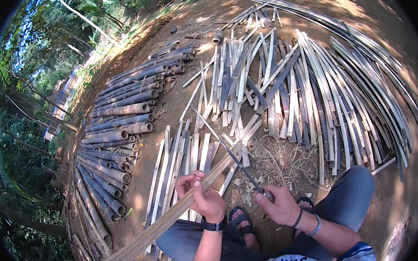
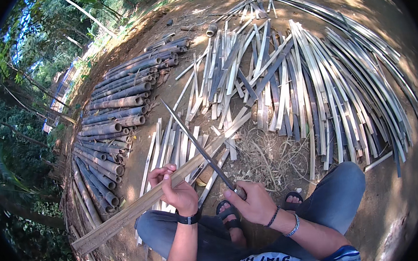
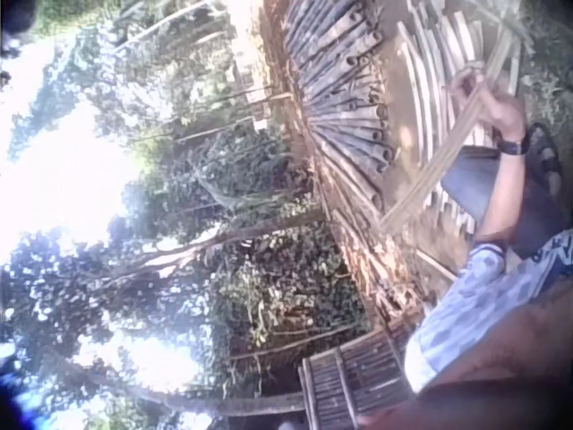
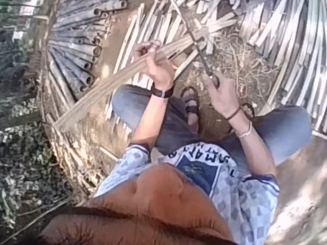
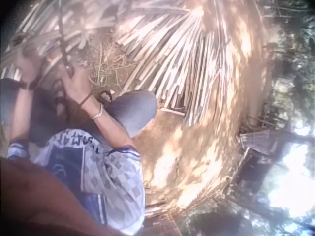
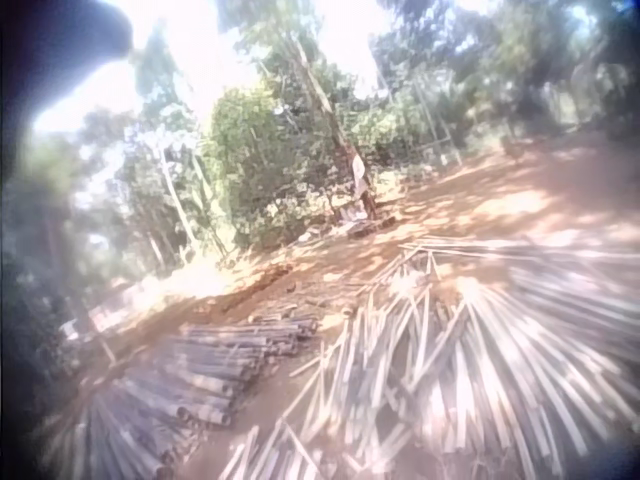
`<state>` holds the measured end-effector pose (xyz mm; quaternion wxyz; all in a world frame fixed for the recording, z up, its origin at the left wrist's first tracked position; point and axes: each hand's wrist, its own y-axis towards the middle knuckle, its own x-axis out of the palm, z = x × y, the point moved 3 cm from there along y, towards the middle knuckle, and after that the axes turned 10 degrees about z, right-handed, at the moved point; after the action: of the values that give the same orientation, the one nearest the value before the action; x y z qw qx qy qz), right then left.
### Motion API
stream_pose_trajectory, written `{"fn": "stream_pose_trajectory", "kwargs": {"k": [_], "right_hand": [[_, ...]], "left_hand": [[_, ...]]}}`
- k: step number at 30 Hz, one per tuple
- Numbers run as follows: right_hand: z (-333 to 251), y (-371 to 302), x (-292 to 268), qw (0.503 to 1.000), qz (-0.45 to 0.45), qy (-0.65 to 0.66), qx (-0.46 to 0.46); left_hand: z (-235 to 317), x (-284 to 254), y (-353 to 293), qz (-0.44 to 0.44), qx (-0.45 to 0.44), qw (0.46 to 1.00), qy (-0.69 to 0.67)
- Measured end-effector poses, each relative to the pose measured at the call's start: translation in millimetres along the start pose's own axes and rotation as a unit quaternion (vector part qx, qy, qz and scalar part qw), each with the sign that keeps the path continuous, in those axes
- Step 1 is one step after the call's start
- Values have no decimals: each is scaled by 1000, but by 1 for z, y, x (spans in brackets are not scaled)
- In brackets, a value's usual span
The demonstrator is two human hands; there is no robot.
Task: The person shaves a long strip of bamboo using a large knife, holding the strip against their leg and pulling the blade toward them to smooth the surface.
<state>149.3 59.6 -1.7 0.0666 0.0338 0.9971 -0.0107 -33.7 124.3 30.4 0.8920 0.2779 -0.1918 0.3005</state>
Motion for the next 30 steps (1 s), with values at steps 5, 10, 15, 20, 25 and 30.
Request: {"fn": "stream_pose_trajectory", "kwargs": {"k": [5,10,15,20,25,30], "right_hand": [[32,-17,11,999,-18,-11,48],[26,-14,18,998,-46,-43,23],[-1,-23,35,984,-171,-45,-23],[11,-17,34,984,-159,-71,-23],[25,0,32,991,-124,-10,50],[27,-7,45,980,-195,-22,-38]], "left_hand": [[37,-22,10,-2,7,1000,-6],[98,-28,26,35,78,989,-117],[104,-32,19,-119,60,981,-143],[106,-35,15,-213,93,961,-147],[103,-35,16,-213,83,961,-157],[99,-32,21,-210,78,962,-154]]}}
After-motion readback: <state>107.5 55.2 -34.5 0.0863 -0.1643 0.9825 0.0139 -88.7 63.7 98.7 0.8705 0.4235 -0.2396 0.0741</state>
